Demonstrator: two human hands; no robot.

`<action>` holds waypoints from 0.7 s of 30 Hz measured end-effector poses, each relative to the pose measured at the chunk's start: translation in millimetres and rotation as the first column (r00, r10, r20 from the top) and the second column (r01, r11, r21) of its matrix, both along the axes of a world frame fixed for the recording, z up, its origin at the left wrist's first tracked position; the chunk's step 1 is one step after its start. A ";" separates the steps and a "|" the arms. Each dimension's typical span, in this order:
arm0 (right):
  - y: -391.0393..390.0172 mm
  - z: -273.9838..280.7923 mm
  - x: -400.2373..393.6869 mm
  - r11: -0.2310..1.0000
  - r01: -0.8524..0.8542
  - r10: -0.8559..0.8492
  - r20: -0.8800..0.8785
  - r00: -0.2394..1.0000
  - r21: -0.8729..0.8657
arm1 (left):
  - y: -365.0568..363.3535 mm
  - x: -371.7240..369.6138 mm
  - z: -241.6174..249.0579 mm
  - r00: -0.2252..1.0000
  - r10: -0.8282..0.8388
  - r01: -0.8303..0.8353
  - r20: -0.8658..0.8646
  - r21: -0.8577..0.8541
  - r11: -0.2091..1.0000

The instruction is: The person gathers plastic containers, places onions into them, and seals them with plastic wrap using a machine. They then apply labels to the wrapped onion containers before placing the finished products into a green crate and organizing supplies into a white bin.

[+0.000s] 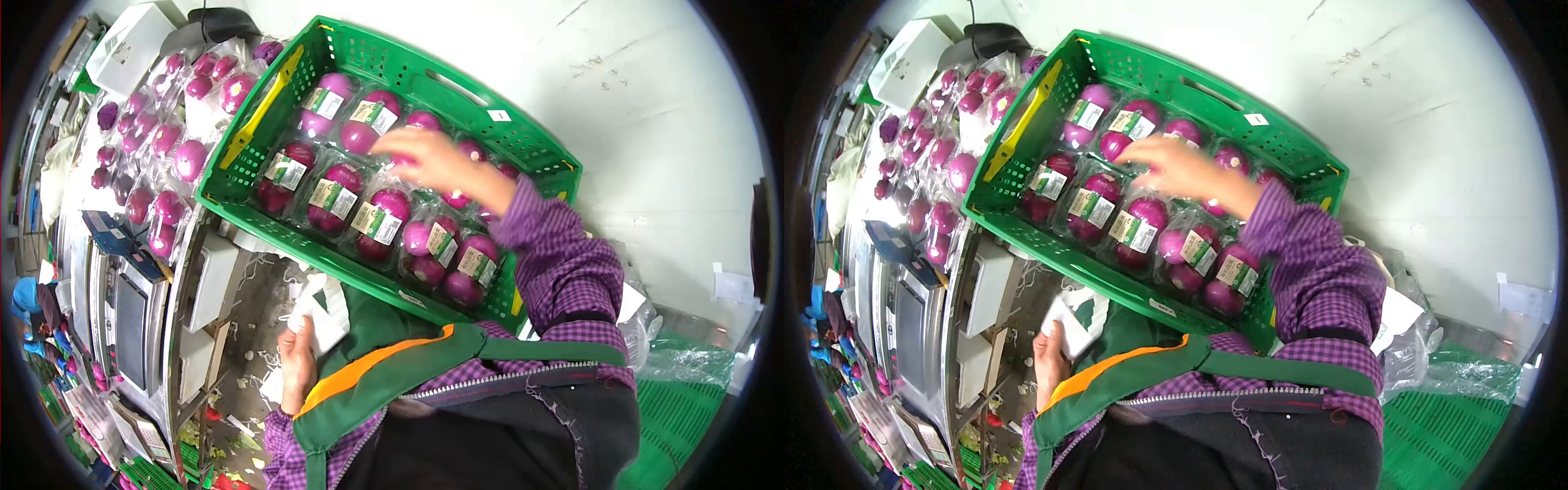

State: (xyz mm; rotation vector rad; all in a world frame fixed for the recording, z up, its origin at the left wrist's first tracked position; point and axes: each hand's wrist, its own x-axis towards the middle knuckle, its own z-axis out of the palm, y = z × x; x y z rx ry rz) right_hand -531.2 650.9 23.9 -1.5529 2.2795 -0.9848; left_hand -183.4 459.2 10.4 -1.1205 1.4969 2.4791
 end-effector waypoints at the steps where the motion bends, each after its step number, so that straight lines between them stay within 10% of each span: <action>1: -17.0 28.6 36.8 0.997 -0.018 0.037 0.255 0.966 -0.078 | 1.2 -10.1 3.5 0.993 0.117 -0.116 -0.033 0.049 0.992; 2: -28.7 43.0 66.6 0.974 -0.145 0.211 0.462 0.862 -0.174 | 2.3 -18.8 5.4 0.972 0.231 -0.226 -0.042 0.096 0.969; 6: -57.9 20.0 156.0 0.866 -0.417 0.483 0.252 0.838 -0.275 | 4.2 -30.0 10.6 0.951 0.294 -0.284 -0.098 0.104 0.953; 15: -44.9 18.5 166.7 0.927 -0.153 0.310 0.469 0.827 -0.343 | 14.4 -33.5 13.0 0.941 0.311 -0.291 -0.134 0.153 0.945; 21: -32.3 14.1 165.6 0.909 -0.272 0.373 0.326 0.869 -0.316 | 14.8 -33.0 6.3 0.959 0.255 -0.239 -0.120 0.139 0.961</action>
